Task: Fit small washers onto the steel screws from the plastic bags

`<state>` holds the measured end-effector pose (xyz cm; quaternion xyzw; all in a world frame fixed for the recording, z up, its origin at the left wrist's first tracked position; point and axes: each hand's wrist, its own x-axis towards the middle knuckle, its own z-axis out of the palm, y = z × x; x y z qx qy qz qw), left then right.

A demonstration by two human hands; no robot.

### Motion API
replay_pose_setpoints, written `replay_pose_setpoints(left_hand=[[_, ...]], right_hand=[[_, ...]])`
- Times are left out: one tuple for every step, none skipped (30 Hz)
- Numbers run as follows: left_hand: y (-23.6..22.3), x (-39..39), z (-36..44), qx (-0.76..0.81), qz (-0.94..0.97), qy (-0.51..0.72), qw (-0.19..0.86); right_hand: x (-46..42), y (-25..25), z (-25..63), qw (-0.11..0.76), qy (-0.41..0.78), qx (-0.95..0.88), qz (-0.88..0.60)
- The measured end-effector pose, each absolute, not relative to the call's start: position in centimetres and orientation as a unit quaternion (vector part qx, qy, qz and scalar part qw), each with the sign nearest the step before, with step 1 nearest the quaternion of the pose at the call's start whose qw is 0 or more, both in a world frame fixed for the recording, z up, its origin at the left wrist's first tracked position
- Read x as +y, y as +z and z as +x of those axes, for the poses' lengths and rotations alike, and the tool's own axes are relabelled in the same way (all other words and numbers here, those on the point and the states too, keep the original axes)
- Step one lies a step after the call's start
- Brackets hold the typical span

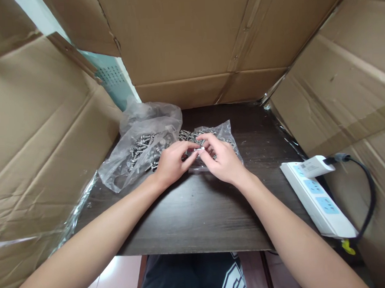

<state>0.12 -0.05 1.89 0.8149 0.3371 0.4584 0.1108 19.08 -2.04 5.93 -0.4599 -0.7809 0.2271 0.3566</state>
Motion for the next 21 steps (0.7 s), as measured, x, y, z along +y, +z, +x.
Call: replay_pose_setpoints(left_hand=[[1.85,-0.01,0.08,0.339,0.814,0.458,0.115],[1.82,0.01,0.03,0.341,0.813,0.457,0.119],[1.80,0.03,-0.03,0.341,0.812,0.457,0.123],[1.82,0.03,-0.07,0.341,0.812,0.457,0.125],[1.85,0.02,-0.11,0.339,0.812,0.458,0.128],[1.89,0.00,-0.14,0.336,0.812,0.460,0.130],[1.95,-0.03,-0.16,0.332,0.812,0.462,0.132],[1.99,-0.05,-0.17,0.328,0.812,0.464,0.135],[2.03,-0.08,-0.17,0.325,0.811,0.466,0.137],[2.05,-0.11,-0.17,0.322,0.812,0.467,0.140],[2.05,-0.13,-0.16,0.319,0.812,0.467,0.143],[2.04,-0.14,-0.15,0.315,0.813,0.467,0.145],[2.03,-0.15,-0.14,0.312,0.815,0.466,0.147],[2.02,-0.15,-0.15,0.308,0.816,0.466,0.148],[2.03,-0.14,-0.16,0.305,0.817,0.467,0.149],[2.04,-0.12,-0.19,0.303,0.817,0.468,0.149],[2.07,-0.09,-0.22,0.303,0.816,0.470,0.149],[2.11,-0.06,-0.26,0.304,0.814,0.473,0.148],[2.14,-0.03,-0.29,0.306,0.811,0.476,0.147],[2.18,-0.01,-0.31,0.308,0.809,0.479,0.145],[2.20,0.00,-0.31,0.310,0.807,0.481,0.144]], right_hand=[[-2.08,5.93,19.05,0.355,0.229,-0.783,-0.456],[-2.12,5.92,19.01,0.355,0.229,-0.785,-0.454],[-2.15,5.90,18.96,0.356,0.227,-0.785,-0.453],[-2.16,5.88,18.91,0.357,0.229,-0.784,-0.454],[-2.17,5.87,18.85,0.358,0.233,-0.781,-0.455],[-2.16,5.86,18.81,0.361,0.237,-0.778,-0.456],[-2.15,5.86,18.77,0.365,0.240,-0.776,-0.456],[-2.14,5.87,18.73,0.368,0.240,-0.775,-0.455],[-2.12,5.89,18.72,0.371,0.238,-0.775,-0.453],[-2.12,5.92,18.71,0.372,0.236,-0.776,-0.451],[-2.11,5.96,18.72,0.371,0.235,-0.777,-0.450],[-2.12,6.00,18.73,0.367,0.235,-0.778,-0.452],[-2.14,6.04,18.76,0.361,0.236,-0.778,-0.456],[-2.16,6.08,18.78,0.354,0.237,-0.777,-0.463],[-2.19,6.13,18.80,0.345,0.240,-0.777,-0.469],[-2.22,6.16,18.80,0.336,0.243,-0.777,-0.474],[-2.26,6.19,18.79,0.330,0.245,-0.777,-0.477],[-2.29,6.21,18.76,0.330,0.244,-0.777,-0.477],[-2.32,6.22,18.72,0.335,0.241,-0.778,-0.474],[-2.34,6.24,18.69,0.345,0.237,-0.777,-0.470],[-2.35,6.25,18.66,0.355,0.234,-0.777,-0.465]])
